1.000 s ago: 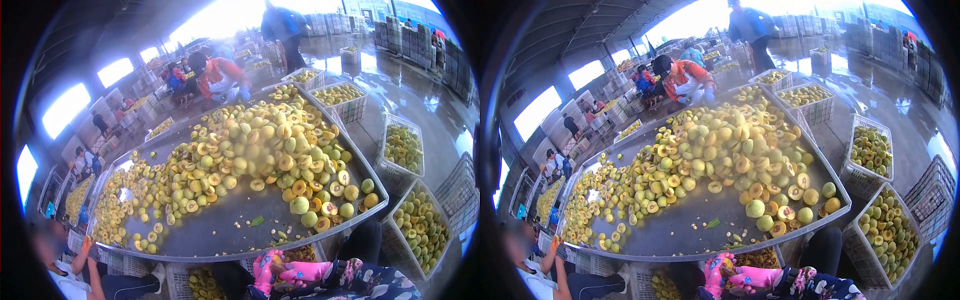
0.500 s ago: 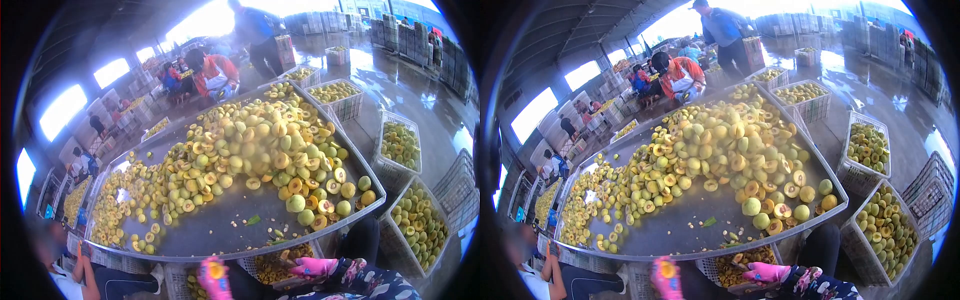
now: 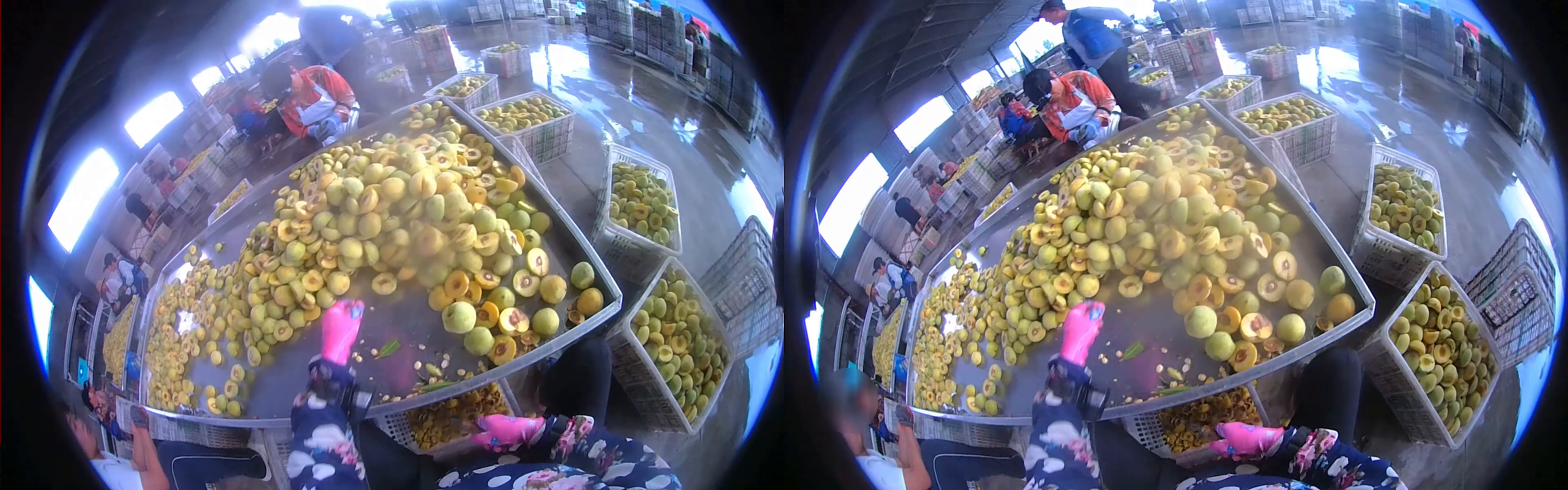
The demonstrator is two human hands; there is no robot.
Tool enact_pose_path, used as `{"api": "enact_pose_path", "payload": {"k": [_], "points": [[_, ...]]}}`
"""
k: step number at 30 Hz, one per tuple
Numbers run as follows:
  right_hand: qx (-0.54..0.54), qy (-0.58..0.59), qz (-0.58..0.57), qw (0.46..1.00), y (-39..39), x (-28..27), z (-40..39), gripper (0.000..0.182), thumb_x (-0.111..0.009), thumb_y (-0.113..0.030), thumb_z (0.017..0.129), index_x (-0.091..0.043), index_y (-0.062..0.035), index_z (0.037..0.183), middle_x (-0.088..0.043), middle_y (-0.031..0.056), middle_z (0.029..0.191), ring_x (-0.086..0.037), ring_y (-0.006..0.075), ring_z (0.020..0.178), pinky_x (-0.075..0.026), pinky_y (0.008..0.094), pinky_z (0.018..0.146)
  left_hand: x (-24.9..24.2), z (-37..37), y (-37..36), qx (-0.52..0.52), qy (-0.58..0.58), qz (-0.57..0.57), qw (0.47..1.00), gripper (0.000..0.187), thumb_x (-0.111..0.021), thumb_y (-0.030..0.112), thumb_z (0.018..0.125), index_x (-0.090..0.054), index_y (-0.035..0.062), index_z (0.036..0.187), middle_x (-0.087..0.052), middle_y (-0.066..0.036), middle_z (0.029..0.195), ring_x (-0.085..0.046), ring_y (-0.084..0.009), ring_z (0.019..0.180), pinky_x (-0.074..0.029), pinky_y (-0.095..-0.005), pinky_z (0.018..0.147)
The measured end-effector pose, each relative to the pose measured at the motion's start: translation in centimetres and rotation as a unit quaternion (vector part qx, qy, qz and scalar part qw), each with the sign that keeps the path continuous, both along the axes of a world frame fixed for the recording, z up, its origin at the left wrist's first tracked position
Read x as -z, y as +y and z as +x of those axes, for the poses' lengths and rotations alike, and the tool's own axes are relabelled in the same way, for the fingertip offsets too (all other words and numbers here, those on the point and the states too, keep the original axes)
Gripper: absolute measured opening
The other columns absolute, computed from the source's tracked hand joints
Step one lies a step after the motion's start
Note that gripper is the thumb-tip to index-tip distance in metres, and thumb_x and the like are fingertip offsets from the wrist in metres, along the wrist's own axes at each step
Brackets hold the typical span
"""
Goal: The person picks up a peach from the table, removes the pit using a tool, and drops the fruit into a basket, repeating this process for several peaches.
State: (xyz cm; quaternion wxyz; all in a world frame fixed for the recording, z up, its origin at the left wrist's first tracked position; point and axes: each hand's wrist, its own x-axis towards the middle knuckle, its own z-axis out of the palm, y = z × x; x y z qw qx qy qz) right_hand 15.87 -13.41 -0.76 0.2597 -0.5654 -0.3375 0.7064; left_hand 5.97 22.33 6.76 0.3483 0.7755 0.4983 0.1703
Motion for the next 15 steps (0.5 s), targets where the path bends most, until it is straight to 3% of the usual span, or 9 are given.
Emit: {"api": "enact_pose_path", "payload": {"k": [2, 3, 5, 6, 8, 11, 13, 15], "points": [[0.003, -0.007, -0.011, 1.000, 0.2, 0.1, 0.7, 0.024, -0.051, -0.028, 0.091, -0.045, -0.0048, 0.091, -0.050, 0.0022, 0.066, -0.046, 0.0114, 0.052, -0.037, 0.0263, 0.045, 1.7, 5.1, 2.1, -0.019, -0.027, 0.062, 0.998, 0.042, -0.068, 0.031, 0.079, -0.060, -0.0015, 0.105, -0.065, -0.011, 0.078, -0.060, -0.0184, 0.063, -0.046, -0.0282, 0.048], [0.010, -0.005, -0.025, 1.000, 0.3, 0.3, 1.1, 0.026, -0.052, -0.029, 0.090, -0.046, -0.0041, 0.091, -0.051, 0.0030, 0.067, -0.048, 0.0120, 0.053, -0.038, 0.0264, 0.046, 6.7, 6.8, 5.9, -0.034, -0.012, 0.079, 0.996, 0.043, -0.068, 0.032, 0.078, -0.059, -0.0007, 0.106, -0.063, -0.010, 0.077, -0.060, -0.0189, 0.064, -0.046, -0.0285, 0.046], [0.029, 0.004, -0.036, 0.999, 0.4, 0.2, 1.6, 0.028, -0.052, -0.031, 0.089, -0.046, -0.0037, 0.091, -0.051, 0.0034, 0.067, -0.049, 0.0124, 0.053, -0.039, 0.0268, 0.046, 11.3, 8.8, 8.4, -0.032, 0.050, 0.059, 0.996, 0.046, -0.069, 0.029, 0.077, -0.056, 0.0002, 0.110, -0.061, -0.009, 0.078, -0.060, -0.0180, 0.064, -0.048, -0.0307, 0.046], [0.039, 0.008, -0.043, 0.998, 0.5, 0.3, 1.8, 0.028, -0.053, -0.031, 0.089, -0.046, -0.0036, 0.091, -0.051, 0.0035, 0.067, -0.049, 0.0126, 0.054, -0.039, 0.0269, 0.046, 8.9, 9.8, 6.2, -0.038, 0.037, -0.049, 0.997, 0.045, -0.072, 0.024, 0.075, -0.054, -0.0007, 0.109, -0.061, -0.010, 0.084, -0.060, -0.0170, 0.065, -0.049, -0.0306, 0.047], [0.010, -0.017, -0.026, 0.999, 0.7, 1.0, 2.1, 0.029, -0.053, -0.032, 0.089, -0.046, -0.0035, 0.092, -0.052, 0.0037, 0.069, -0.049, 0.0119, 0.054, -0.040, 0.0266, 0.047, 9.0, 10.5, 4.6, -0.041, -0.029, -0.012, 0.999, 0.042, -0.076, 0.023, 0.068, -0.058, -0.0013, 0.097, -0.066, -0.013, 0.080, -0.064, -0.0220, 0.069, -0.050, -0.0337, 0.058], [-0.019, -0.012, -0.015, 1.000, 0.6, 0.6, 1.7, 0.028, -0.053, -0.031, 0.090, -0.047, -0.0037, 0.094, -0.052, 0.0032, 0.070, -0.049, 0.0107, 0.054, -0.040, 0.0252, 0.047, 6.3, 8.9, 1.4, -0.068, -0.067, -0.087, 0.992, 0.044, -0.076, 0.019, 0.069, -0.055, 0.0007, 0.103, -0.065, -0.009, 0.082, -0.063, -0.0201, 0.066, -0.050, -0.0318, 0.054], [-0.037, -0.015, -0.012, 0.999, 0.9, -0.4, 1.7, 0.027, -0.053, -0.030, 0.090, -0.047, -0.0040, 0.096, -0.052, 0.0025, 0.071, -0.049, 0.0098, 0.054, -0.040, 0.0236, 0.047, 5.3, 6.1, 0.0, -0.047, -0.196, -0.240, 0.950, 0.043, -0.073, 0.016, 0.073, -0.052, 0.0019, 0.108, -0.064, -0.008, 0.086, -0.063, -0.0199, 0.070, -0.052, -0.0315, 0.056], [0.039, 0.103, 0.017, 0.994, 0.5, -1.2, 1.8, 0.027, -0.053, -0.029, 0.090, -0.047, -0.0043, 0.100, -0.053, 0.0017, 0.071, -0.049, 0.0089, 0.054, -0.041, 0.0224, 0.047, 4.5, 3.2, -1.9, -0.030, -0.319, -0.375, 0.870, 0.040, -0.069, 0.013, 0.077, -0.051, 0.0016, 0.111, -0.062, -0.009, 0.092, -0.062, -0.0205, 0.076, -0.053, -0.0327, 0.060]]}}
